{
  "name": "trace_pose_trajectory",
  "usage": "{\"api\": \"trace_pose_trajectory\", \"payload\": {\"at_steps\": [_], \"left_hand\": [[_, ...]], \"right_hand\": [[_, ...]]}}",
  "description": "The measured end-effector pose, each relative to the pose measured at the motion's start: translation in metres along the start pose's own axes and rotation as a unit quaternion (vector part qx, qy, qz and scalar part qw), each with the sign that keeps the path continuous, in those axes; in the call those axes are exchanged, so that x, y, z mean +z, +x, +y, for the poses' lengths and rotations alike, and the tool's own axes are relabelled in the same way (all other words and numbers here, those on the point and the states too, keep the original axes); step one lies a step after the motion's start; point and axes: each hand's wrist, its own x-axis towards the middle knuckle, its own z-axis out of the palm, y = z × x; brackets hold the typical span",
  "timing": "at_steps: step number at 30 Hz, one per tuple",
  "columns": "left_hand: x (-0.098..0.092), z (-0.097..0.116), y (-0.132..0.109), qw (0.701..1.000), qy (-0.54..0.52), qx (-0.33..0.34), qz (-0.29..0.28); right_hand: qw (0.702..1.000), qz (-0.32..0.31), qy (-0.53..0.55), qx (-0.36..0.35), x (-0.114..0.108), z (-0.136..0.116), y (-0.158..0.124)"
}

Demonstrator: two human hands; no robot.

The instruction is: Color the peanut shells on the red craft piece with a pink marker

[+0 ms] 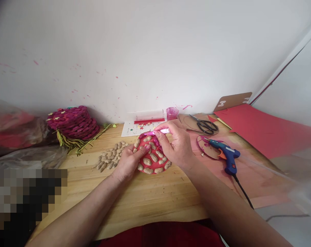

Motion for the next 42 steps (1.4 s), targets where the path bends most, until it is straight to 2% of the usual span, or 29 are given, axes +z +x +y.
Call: {"api": "trace_pose_trajectory", "payload": {"at_steps": [15, 20, 33, 42], "left_hand": [[0.0022, 0.002, -0.0019, 1.0, -0.019, -0.009, 0.015], [0.0011, 0.0011, -0.0008, 1.0, -0.013, -0.004, 0.005], [0.0008, -0.0002, 0.0, 0.999, -0.034, -0.013, -0.003], [0.0012, 0.0003, -0.0009, 0.999, -0.035, -0.021, -0.013]], "right_hand": [[1.0, -0.017, 0.0, 0.017, 0.0008, 0.0, -0.0016], [0.999, 0.004, -0.032, 0.001, 0.0012, 0.0005, -0.0017], [0.999, -0.028, 0.004, 0.03, 0.0008, -0.0022, -0.004], [1.0, -0.007, -0.016, 0.003, -0.0009, 0.0, -0.0007]]}}
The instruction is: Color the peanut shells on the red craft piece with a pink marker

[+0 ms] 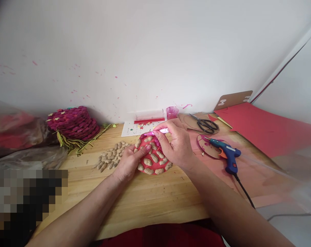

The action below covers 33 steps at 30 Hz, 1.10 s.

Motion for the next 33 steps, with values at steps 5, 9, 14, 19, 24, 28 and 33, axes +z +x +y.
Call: {"api": "trace_pose_trajectory", "payload": {"at_steps": [5, 9, 14, 19, 24, 28, 33], "left_hand": [[0.0022, 0.002, -0.0021, 1.0, -0.007, -0.001, 0.001], [0.0013, 0.001, -0.0015, 1.0, -0.011, -0.001, -0.006], [0.0006, -0.0002, -0.0004, 1.0, -0.013, -0.008, -0.005], [0.0009, -0.0002, 0.0001, 1.0, -0.014, -0.01, -0.008], [0.0001, -0.0015, 0.0006, 1.0, -0.024, -0.01, -0.008], [-0.0003, -0.0015, 0.0002, 0.999, -0.029, -0.008, -0.013], [-0.0002, -0.0023, 0.0005, 0.999, -0.034, 0.0, -0.017]], "right_hand": [[1.0, 0.008, 0.01, -0.006, -0.0028, 0.0008, 0.0029], [1.0, 0.001, -0.008, -0.022, -0.0023, 0.0004, 0.0025], [1.0, 0.014, -0.002, -0.016, -0.0018, 0.0017, 0.0021], [1.0, 0.01, 0.0, -0.021, -0.0005, 0.0019, 0.0019], [1.0, 0.008, 0.002, -0.02, 0.0005, 0.0012, 0.0005], [1.0, -0.001, -0.007, -0.018, 0.0011, 0.0006, -0.0004], [0.999, 0.036, -0.002, 0.002, -0.0001, 0.0038, 0.0006]]}}
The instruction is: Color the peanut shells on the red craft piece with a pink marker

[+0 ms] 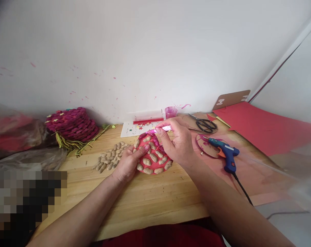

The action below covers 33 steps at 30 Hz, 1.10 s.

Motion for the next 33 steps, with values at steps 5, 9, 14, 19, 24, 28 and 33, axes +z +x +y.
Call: {"api": "trace_pose_trajectory", "payload": {"at_steps": [5, 9, 14, 19, 24, 28, 33], "left_hand": [[0.0001, -0.0006, 0.0009, 1.0, -0.019, 0.007, -0.001], [0.0007, -0.0001, 0.0007, 1.0, -0.015, 0.003, -0.001], [0.0011, 0.0006, 0.0, 1.0, -0.019, 0.01, -0.002], [0.0012, 0.0, 0.0002, 1.0, -0.005, 0.001, 0.007], [0.0011, -0.0007, 0.0007, 1.0, -0.003, 0.005, 0.008], [0.0006, -0.0007, 0.0011, 1.0, -0.001, 0.007, 0.014], [0.0002, -0.0015, 0.0015, 1.0, -0.003, 0.008, 0.015]], "right_hand": [[1.0, -0.005, -0.004, 0.001, 0.0006, 0.0033, -0.0001], [1.0, 0.003, -0.009, 0.019, 0.0016, 0.0032, -0.0005], [1.0, -0.001, 0.006, 0.002, 0.0022, 0.0031, -0.0002], [0.999, 0.002, 0.01, 0.03, 0.0016, 0.0044, -0.0008], [1.0, 0.002, -0.006, 0.016, 0.0019, 0.0048, -0.0004], [1.0, 0.005, -0.016, 0.004, 0.002, 0.0045, -0.0003], [0.999, -0.004, -0.028, -0.019, 0.0023, 0.0017, -0.0005]]}}
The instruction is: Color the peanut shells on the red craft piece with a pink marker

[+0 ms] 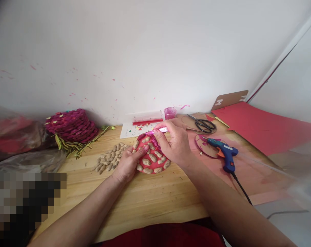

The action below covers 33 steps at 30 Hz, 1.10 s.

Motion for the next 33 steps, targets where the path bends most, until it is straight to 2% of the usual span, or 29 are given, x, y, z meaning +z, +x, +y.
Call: {"api": "trace_pose_trajectory", "payload": {"at_steps": [6, 11, 18, 25, 33], "left_hand": [[0.0, 0.0, 0.001, 1.0, 0.016, 0.003, 0.009], [-0.001, 0.0, 0.001, 0.998, 0.054, 0.01, 0.004], [0.0, -0.001, 0.001, 0.99, 0.102, 0.09, 0.022], [0.002, 0.003, -0.001, 0.988, 0.102, 0.117, 0.02], [0.003, 0.004, -0.002, 0.989, 0.091, 0.114, 0.029]], "right_hand": [[0.999, -0.023, -0.034, -0.03, 0.0, -0.004, -0.001], [0.999, -0.026, -0.022, -0.011, -0.001, -0.003, -0.001], [1.0, 0.01, -0.006, -0.023, -0.001, -0.005, -0.002], [0.998, 0.01, 0.051, -0.036, -0.001, -0.014, -0.004], [0.997, 0.025, 0.067, 0.018, 0.0, -0.004, -0.004]]}}
